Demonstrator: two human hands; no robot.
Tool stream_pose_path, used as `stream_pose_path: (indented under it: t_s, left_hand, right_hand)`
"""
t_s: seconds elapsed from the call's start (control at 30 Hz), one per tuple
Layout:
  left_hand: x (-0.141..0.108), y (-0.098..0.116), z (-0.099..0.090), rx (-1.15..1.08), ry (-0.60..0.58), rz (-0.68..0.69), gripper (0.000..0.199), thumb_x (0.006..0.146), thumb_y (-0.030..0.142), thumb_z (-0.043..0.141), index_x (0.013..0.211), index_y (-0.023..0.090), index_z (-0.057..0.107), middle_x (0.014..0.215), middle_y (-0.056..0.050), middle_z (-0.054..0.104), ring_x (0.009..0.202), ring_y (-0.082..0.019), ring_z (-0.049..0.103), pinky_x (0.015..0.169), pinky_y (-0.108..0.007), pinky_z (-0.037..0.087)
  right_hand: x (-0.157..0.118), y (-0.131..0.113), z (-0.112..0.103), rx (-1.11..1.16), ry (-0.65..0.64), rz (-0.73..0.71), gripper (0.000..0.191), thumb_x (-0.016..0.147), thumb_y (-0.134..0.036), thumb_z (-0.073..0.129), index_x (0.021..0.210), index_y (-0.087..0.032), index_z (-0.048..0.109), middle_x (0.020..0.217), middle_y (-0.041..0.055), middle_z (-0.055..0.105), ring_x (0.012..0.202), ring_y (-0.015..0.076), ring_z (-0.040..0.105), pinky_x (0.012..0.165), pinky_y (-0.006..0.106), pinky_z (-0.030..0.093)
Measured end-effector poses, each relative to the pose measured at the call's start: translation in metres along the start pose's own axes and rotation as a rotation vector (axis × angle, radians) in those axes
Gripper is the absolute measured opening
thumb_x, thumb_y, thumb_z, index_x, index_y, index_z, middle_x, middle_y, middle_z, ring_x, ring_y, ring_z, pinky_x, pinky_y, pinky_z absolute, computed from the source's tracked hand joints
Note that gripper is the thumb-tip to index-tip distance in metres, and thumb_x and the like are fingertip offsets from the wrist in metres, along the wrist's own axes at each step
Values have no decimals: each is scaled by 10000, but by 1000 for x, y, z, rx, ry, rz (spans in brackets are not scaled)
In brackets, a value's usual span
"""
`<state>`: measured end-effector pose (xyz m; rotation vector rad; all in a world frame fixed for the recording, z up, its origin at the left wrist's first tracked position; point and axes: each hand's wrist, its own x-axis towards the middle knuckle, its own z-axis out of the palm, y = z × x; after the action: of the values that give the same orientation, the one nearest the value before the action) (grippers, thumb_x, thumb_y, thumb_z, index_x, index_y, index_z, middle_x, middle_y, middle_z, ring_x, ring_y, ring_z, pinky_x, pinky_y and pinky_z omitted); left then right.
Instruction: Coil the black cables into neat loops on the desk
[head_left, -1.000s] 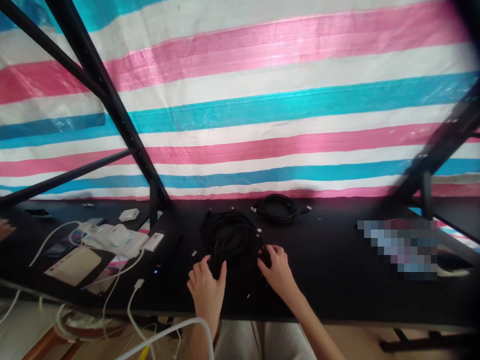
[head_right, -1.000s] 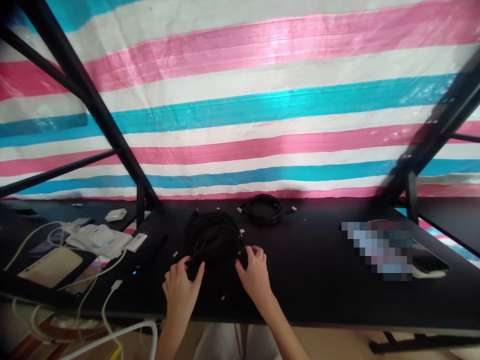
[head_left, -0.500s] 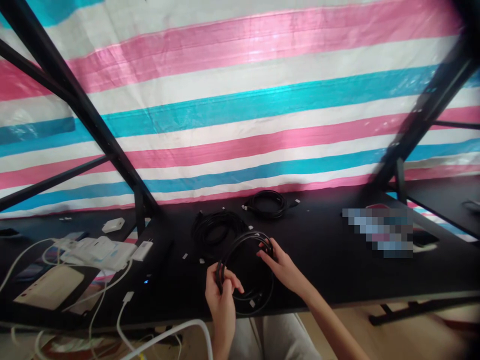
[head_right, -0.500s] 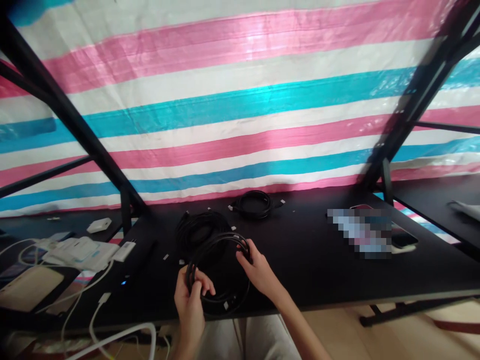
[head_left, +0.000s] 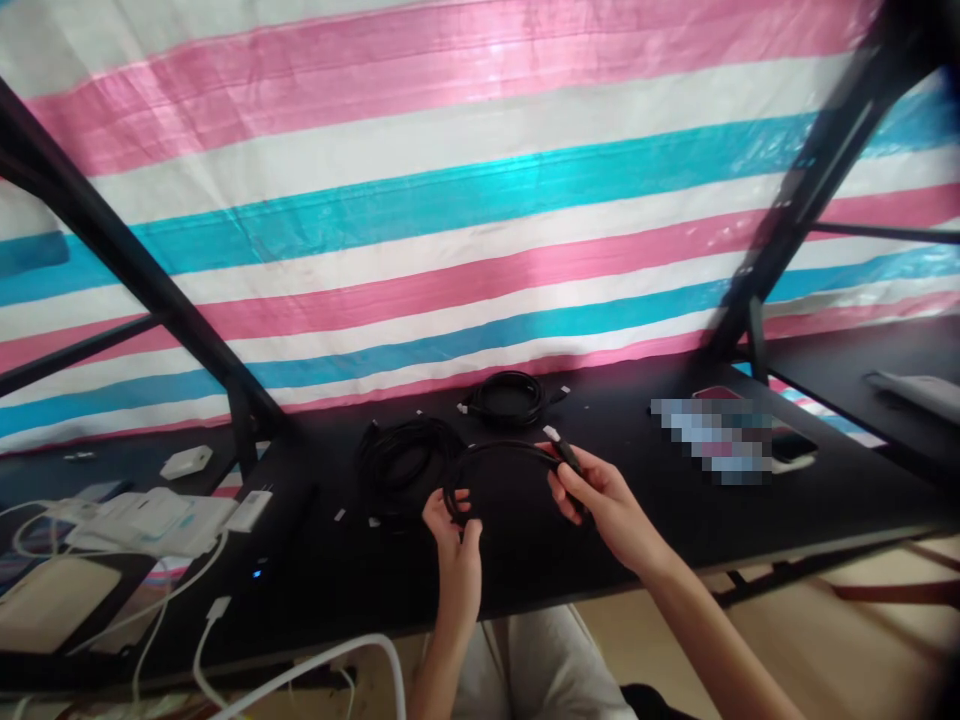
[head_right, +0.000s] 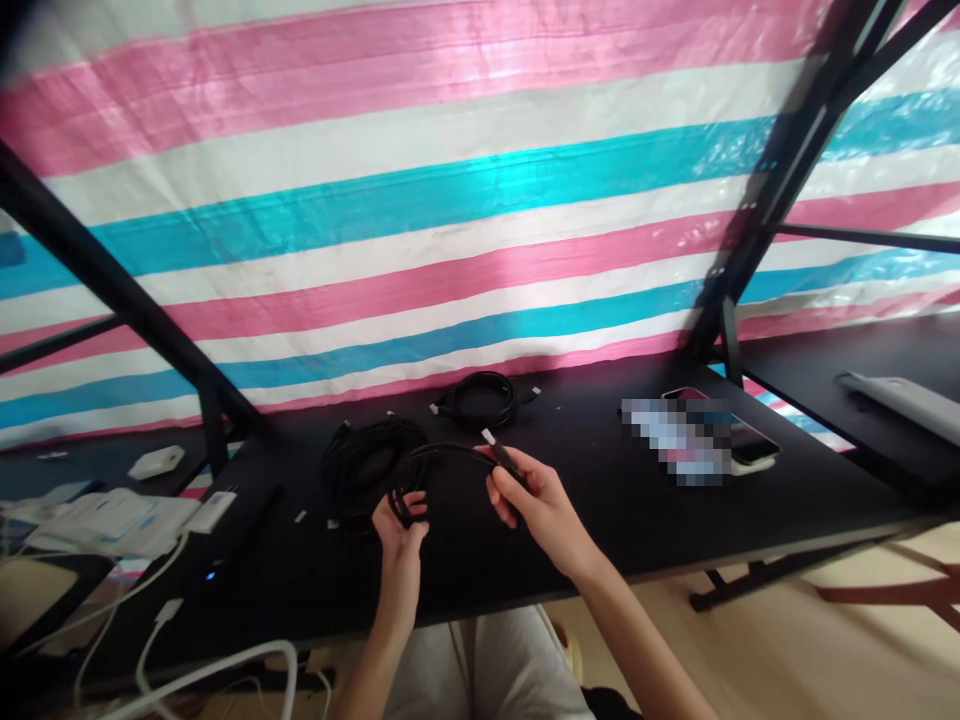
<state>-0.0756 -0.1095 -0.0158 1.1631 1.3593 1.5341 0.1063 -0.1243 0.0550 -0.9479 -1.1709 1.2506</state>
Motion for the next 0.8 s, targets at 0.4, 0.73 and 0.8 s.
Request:
stream_pose_path:
  t_s: [0.4, 0.73, 0.8]
  left_hand:
    - [11, 85, 18, -582, -337, -487, 252, 725, 387, 649, 791, 171, 537, 761, -24, 610, 801, -182, 636, 769, -323, 493]
    - [35, 48, -52, -89, -323, -405, 370, 691, 375, 688, 969, 149, 593, 464, 133, 243, 335, -9, 189, 363, -164, 150]
    - [38, 37, -57, 135, -267, -266, 405, 686, 392, 689, 1009, 176, 574, 514, 98, 396, 354, -27, 293, 368, -167, 203]
  right_hand:
    - [-16, -19, 9, -465, -15, -182, 273, 911, -400, 451, 970, -184, 608, 919, 84, 657, 807, 197, 624, 703, 309, 520]
    - [1, -57, -83, -245, 617, -378, 370, 844, -562, 506, 807, -195, 468, 598, -24, 546, 419, 106, 552, 277, 147, 316]
    - [3, -65, -94, -294, 641, -422, 373, 854, -571, 483, 802, -202, 474, 580, -20, 533, 419, 113, 548, 278, 158, 316]
